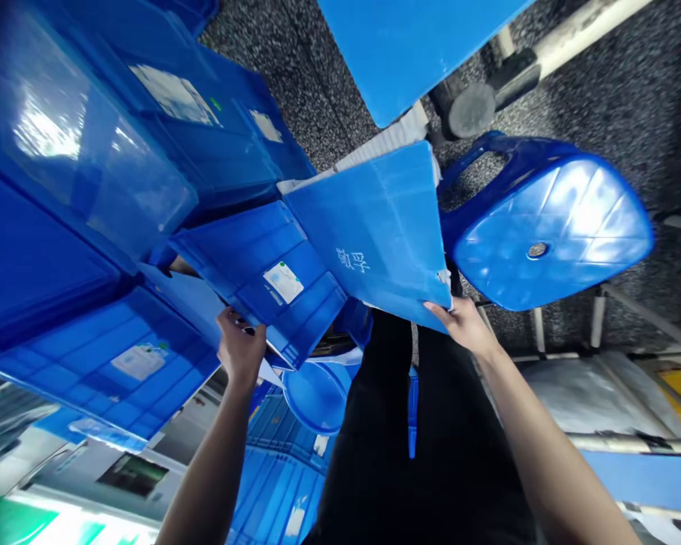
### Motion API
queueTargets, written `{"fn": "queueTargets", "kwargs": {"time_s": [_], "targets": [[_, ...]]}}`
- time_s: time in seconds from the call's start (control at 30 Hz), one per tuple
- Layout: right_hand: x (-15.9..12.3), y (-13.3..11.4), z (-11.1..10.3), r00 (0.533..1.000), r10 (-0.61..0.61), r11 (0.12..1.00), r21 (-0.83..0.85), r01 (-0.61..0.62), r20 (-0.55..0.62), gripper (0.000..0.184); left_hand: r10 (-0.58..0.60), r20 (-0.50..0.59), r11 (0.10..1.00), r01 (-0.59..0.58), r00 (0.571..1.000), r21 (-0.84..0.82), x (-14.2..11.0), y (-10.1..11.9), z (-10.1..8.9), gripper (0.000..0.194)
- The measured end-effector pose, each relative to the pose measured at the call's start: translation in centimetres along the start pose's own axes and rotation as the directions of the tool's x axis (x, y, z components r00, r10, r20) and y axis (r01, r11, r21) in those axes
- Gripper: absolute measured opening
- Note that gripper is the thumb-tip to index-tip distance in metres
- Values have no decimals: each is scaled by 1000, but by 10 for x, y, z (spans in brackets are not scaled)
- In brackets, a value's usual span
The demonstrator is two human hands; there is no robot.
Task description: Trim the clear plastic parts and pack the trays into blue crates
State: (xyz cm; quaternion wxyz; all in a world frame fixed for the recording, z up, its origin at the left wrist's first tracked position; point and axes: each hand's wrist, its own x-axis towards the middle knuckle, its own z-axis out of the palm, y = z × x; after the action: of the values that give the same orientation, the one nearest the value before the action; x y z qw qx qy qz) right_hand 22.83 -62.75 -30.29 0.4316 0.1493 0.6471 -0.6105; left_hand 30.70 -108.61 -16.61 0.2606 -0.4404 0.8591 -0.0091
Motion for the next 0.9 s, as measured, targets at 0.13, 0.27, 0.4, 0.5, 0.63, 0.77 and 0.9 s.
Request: {"fn": "queueTargets", "kwargs": {"time_s": [0.13,0.27,0.4,0.5,0.63,0.77,0.9], "targets": [[41,13,22,992,-25,999,-25,28,123,37,1,-28,1000,-1,1000,-20,-1,-12,-4,74],[82,35,54,981,-17,1000,9,15,192,46,-19,-34,1000,18,999,-17,-5,-19,-4,74],[147,55,102,962,12,999,46,-25,274,40,5,-66,999,-8,998,-31,-5,-22,1,72],[204,68,144,928,50,996,54,-75,369,34,-15,-99,999,10,995,-47,-4,-27,6,73],[257,88,207,894,75,991,69,-118,443,31,-9,-152,994,-9,988,-113,-1,-37,16,75],[282,103,284,909,29,989,119,-86,417,32,12,-232,975,-63,973,-215,1,-43,23,75],[303,113,329,957,0,994,107,-32,290,35,35,-266,967,-100,963,-235,0,-39,25,75]]}}
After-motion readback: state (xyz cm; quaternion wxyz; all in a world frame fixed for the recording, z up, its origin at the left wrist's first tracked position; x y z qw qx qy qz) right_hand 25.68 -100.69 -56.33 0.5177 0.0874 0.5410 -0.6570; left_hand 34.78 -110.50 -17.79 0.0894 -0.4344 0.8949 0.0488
